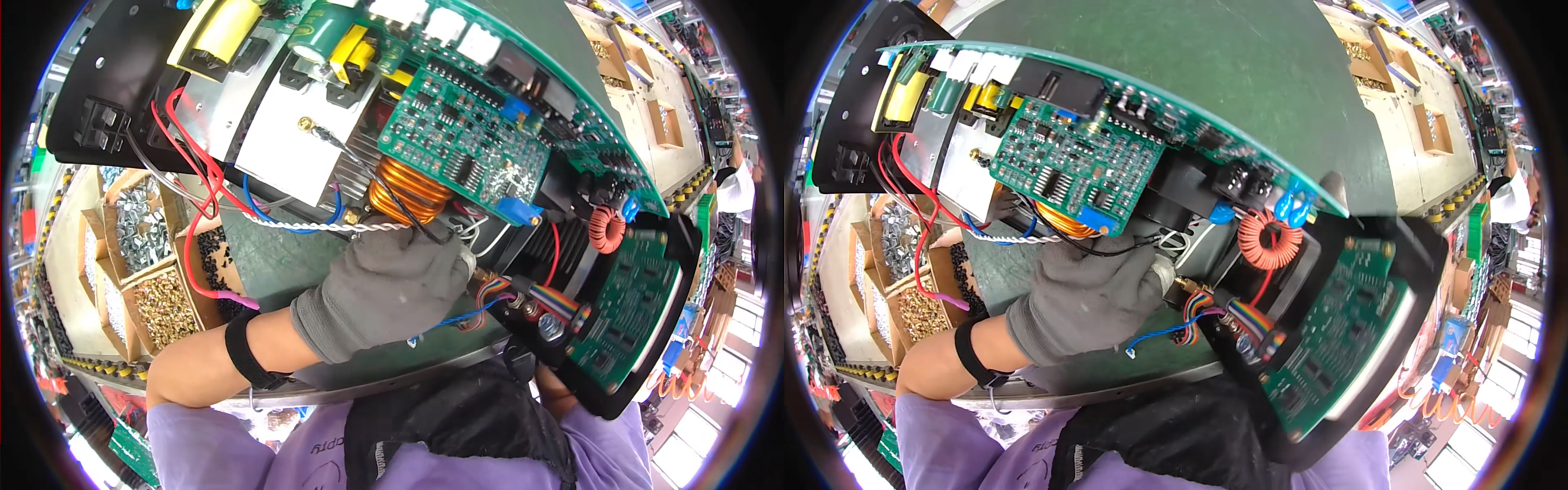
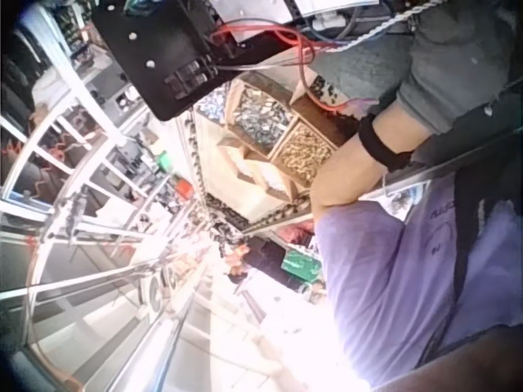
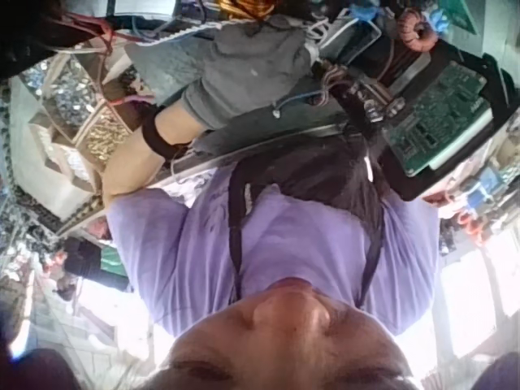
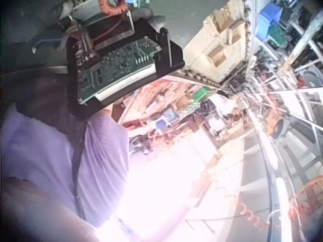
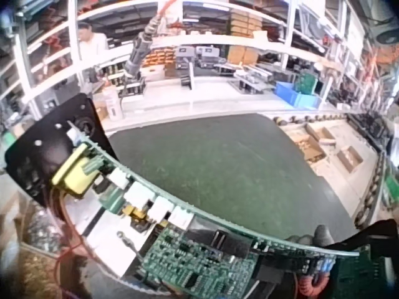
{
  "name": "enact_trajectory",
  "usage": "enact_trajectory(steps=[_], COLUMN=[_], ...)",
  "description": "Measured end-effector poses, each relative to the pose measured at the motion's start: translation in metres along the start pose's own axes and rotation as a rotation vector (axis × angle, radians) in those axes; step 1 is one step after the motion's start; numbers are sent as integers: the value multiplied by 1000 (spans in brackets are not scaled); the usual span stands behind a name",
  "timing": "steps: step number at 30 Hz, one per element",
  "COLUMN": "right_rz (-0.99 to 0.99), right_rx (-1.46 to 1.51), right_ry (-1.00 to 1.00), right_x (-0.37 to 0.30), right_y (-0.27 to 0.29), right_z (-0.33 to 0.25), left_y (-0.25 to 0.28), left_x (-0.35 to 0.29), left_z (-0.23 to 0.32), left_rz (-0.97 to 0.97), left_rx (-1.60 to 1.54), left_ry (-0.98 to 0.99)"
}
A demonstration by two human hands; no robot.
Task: Assembling an electronic inverter unit on a production assembly line.
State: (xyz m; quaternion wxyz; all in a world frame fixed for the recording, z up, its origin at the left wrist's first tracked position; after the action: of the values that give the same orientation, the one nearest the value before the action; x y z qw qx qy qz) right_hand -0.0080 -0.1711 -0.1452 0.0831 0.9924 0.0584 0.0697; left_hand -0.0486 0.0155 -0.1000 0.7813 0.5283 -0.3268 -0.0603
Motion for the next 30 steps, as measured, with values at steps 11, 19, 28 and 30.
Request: enact_trajectory(steps=[11,19,28,30], right_rz=[-14,-1,-2,0], right_rx=[-23,-35,-26,-31], right_ry=[-1,6,5,4], right_x=[2,0,5,5], right_y=[5,4,5,6], right_z=[3,5,3,2], left_y=[-3,-2,0,-1], left_x=[3,7,6,5], left_z=[-2,-1,-3,-4], left_rz=[-1,68,51,72], left_rx=[-97,-63,-95,-96], left_ry=[66,51,113,144])
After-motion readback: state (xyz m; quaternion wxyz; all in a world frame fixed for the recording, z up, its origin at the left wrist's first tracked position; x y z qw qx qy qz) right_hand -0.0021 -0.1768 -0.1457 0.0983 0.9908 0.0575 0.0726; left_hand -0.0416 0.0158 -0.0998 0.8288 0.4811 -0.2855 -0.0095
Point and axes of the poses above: each hand's wrist, its own x-axis towards the middle knuckle, its own y-axis out of the back of the hand, z = x × y, the point moved 5 cm from there along x, towards the middle knuckle, and after that the axes turned 9 degrees about -x, right-handed, at the moved point
